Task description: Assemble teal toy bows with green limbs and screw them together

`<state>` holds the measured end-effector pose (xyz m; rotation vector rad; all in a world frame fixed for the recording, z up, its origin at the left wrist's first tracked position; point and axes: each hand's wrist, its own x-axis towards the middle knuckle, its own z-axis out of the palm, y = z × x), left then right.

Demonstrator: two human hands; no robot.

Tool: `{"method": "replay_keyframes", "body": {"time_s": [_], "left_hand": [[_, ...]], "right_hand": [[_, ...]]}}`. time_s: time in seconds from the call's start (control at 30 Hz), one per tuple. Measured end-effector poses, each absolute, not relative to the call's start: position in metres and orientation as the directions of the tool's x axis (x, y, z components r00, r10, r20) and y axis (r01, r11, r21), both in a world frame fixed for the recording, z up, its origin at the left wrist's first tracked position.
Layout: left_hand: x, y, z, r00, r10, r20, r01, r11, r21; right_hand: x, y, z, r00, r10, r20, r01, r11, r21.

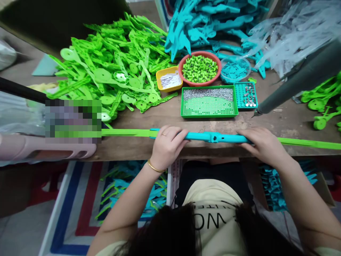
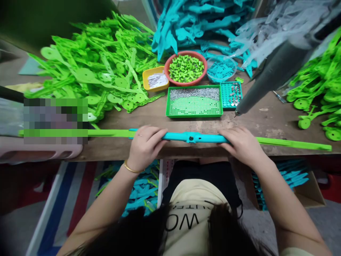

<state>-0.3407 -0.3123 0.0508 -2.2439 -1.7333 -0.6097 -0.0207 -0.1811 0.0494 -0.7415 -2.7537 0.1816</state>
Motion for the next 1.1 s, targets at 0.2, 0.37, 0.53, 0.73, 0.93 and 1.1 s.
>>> {"method": "replay_keyframes", "body": {"time_s": [0.2, 0.37, 0.53, 0.73, 0.93, 1.1], "left_hand": [[-0.329, -0.31, 0.035, 0.192, 0.911, 0.365, 0.945, -0.272, 0.181], [-0.325, -0.304, 0.027, 0.178, 0.926, 0.332, 0.934, -0.265, 0.24], [-0.323, -0.299, 0.032, 0.162, 0.941, 0.298, 0.922, -0.252, 0.296], [-0.373, -0.327, 0.064, -0.188, 0.709, 0.68, 0.924, -0.107, 0.368], [-0.43, -0.366, 0.052, -0.687, 0.148, 0.711, 0.719, 0.275, 0.638], [-0.434, -0.374, 0.014, -0.876, 0.339, 0.345, 0.451, 0.317, 0.834]], "right_hand": [[-0.039, -0.189, 0.046, -0.801, 0.494, 0.338, 0.418, 0.866, -0.275], [-0.048, -0.194, 0.04, -0.76, 0.571, 0.311, 0.496, 0.818, -0.29], [-0.057, -0.197, 0.038, -0.762, 0.555, 0.333, 0.471, 0.829, -0.302], [-0.055, -0.194, 0.034, -0.723, 0.571, 0.389, 0.443, 0.816, -0.372], [-0.053, -0.19, 0.031, -0.721, 0.547, 0.426, 0.401, 0.831, -0.386], [-0.042, -0.184, 0.028, -0.732, 0.552, 0.398, 0.427, 0.828, -0.364]]}}
